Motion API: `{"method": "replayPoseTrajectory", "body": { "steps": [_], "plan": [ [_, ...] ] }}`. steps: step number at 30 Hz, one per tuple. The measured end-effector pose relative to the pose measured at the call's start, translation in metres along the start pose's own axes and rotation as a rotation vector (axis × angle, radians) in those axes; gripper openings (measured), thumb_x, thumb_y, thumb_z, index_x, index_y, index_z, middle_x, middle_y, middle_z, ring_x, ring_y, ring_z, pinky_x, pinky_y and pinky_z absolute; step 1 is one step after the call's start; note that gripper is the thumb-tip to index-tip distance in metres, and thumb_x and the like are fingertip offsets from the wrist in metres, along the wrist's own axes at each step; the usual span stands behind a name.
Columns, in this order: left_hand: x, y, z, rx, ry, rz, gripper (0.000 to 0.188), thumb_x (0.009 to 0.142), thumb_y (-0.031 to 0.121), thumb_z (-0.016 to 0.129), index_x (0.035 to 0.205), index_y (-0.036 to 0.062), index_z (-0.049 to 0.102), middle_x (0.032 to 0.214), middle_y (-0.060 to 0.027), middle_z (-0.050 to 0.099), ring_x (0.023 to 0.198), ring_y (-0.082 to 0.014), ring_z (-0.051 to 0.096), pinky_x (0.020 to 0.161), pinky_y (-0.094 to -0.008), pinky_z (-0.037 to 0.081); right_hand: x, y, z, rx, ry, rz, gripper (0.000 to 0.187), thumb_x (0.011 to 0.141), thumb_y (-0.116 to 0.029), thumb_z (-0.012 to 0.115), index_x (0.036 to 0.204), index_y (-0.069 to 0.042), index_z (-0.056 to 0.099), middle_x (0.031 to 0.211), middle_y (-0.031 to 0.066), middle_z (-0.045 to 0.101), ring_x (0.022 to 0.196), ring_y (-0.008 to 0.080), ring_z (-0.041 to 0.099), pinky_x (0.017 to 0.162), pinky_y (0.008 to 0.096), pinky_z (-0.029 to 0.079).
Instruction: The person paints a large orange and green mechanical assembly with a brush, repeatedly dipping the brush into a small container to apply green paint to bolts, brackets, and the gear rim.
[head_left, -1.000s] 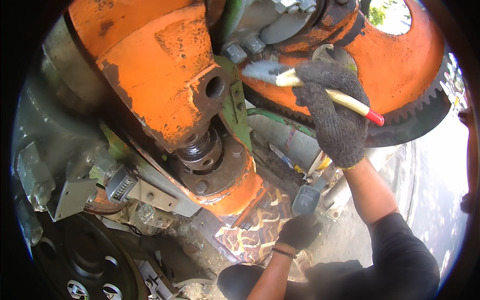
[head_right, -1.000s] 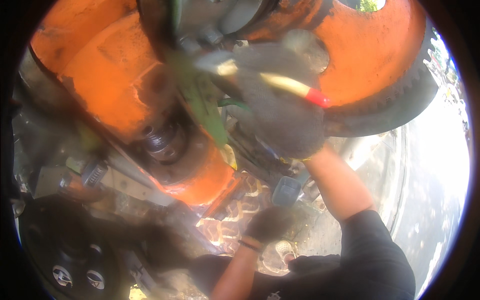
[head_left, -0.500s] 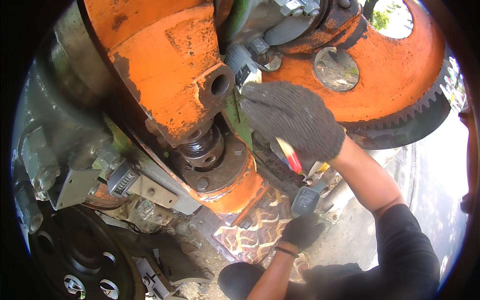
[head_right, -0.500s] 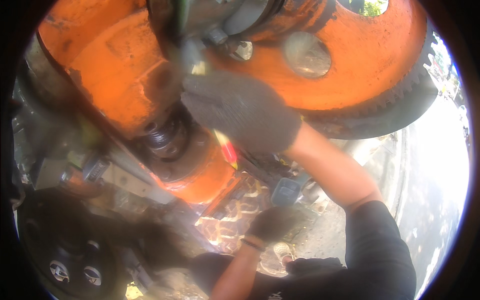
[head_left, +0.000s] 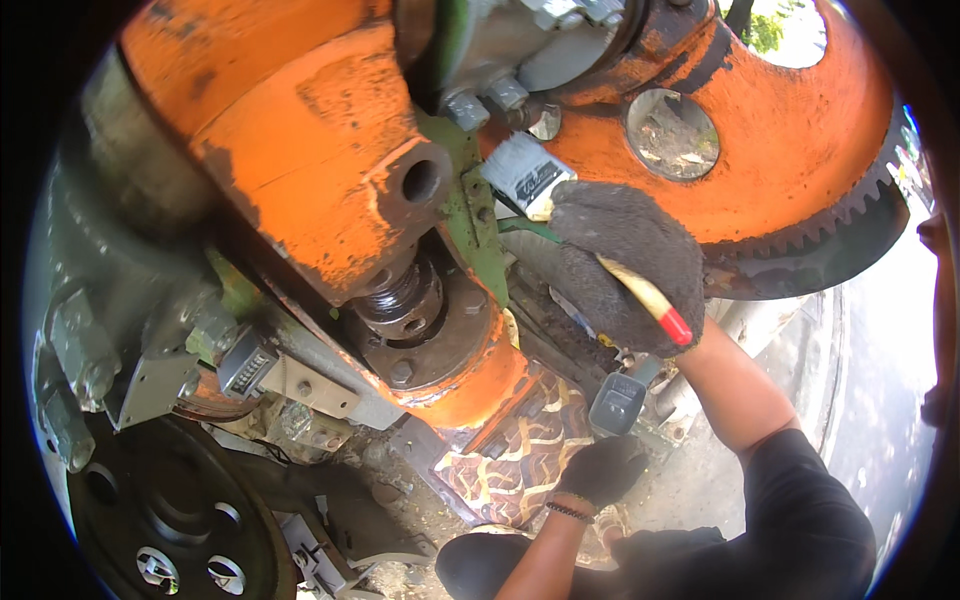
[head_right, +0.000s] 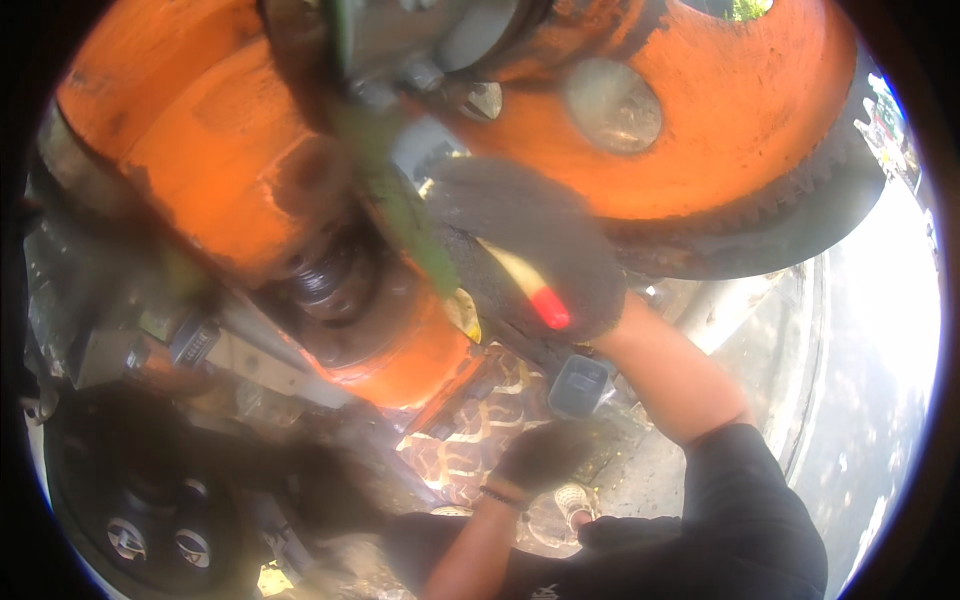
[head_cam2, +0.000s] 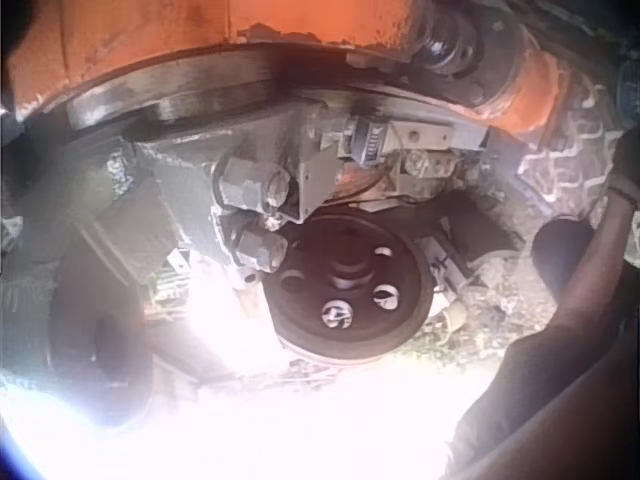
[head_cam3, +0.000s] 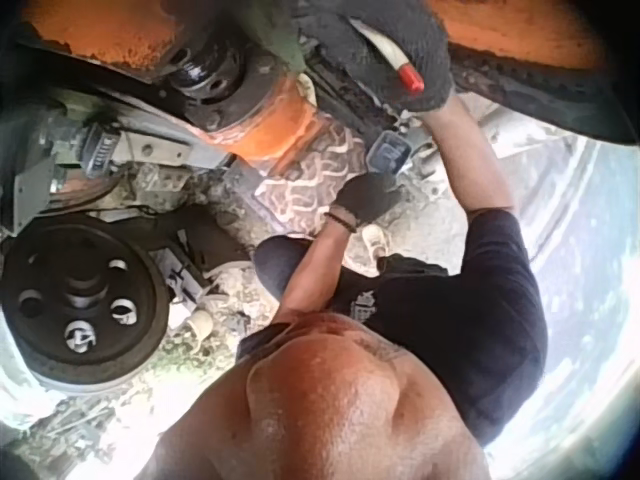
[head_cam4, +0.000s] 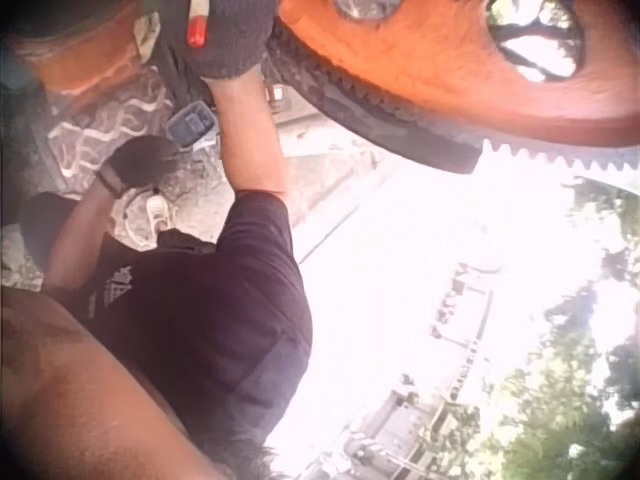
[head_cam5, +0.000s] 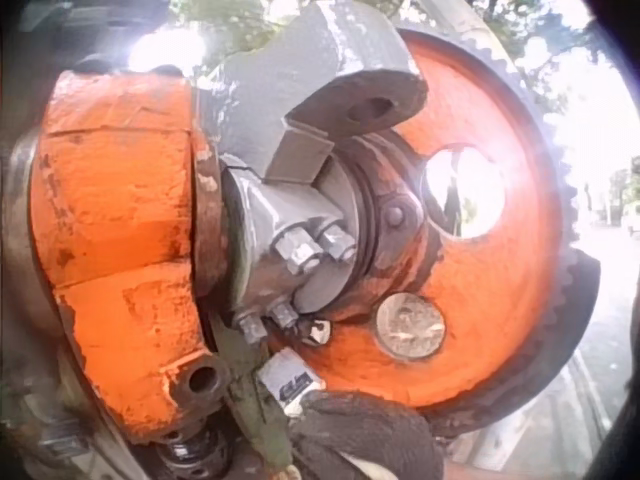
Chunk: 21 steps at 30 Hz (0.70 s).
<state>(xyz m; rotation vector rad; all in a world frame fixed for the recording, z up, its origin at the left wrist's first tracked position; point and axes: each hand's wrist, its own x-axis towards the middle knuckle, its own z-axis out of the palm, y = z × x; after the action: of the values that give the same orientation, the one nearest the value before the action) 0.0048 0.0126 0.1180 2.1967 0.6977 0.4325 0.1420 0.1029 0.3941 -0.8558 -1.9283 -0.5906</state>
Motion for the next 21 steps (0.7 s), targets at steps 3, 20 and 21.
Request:
{"method": "replayPoseTrajectory", "body": {
  "steps": [3, 20, 21],
  "plan": [
    [-0.008, -0.006, 0.006, 0.031, -0.074, -0.007, 0.042, 0.101, 0.046, 0.057, 0.111, 0.0079, 0.07, 0.109, -0.0196, 0.075, 0.105, -0.0414, 0.071, 0.091, -0.0541, 0.055, 0.001, 0.0, 0.009, 0.075, 0.222, 0.022, 0.033, 0.088, -0.004, 0.079, 0.121, -0.004, 0.078, 0.126, 0.0166, 0.076, 0.119, 0.0374, 0.072, 0.1, 0.045, 0.059],
    [-0.006, 0.024, 0.021, -0.058, -0.352, -0.232, 0.036, 0.097, 0.036, 0.058, 0.112, 0.0057, 0.071, 0.106, -0.0201, 0.074, 0.103, -0.0403, 0.071, 0.093, -0.0528, 0.053, -0.011, 0.007, 0.051, 0.202, 0.529, 0.206, 0.036, 0.086, -0.021, 0.073, 0.12, -0.01, 0.076, 0.117, 0.0133, 0.074, 0.112, 0.0357, 0.07, 0.094, 0.0449, 0.058],
    [-0.006, 0.023, 0.023, -0.049, -0.387, -0.238, 0.035, 0.096, 0.034, 0.059, 0.112, 0.0055, 0.072, 0.106, -0.0206, 0.074, 0.103, -0.0404, 0.071, 0.093, -0.0527, 0.054, -0.017, 0.01, 0.062, 0.23, 0.589, 0.188, 0.036, 0.086, -0.022, 0.074, 0.12, -0.011, 0.076, 0.117, 0.013, 0.074, 0.112, 0.0351, 0.07, 0.095, 0.0444, 0.058]
  ]
}}
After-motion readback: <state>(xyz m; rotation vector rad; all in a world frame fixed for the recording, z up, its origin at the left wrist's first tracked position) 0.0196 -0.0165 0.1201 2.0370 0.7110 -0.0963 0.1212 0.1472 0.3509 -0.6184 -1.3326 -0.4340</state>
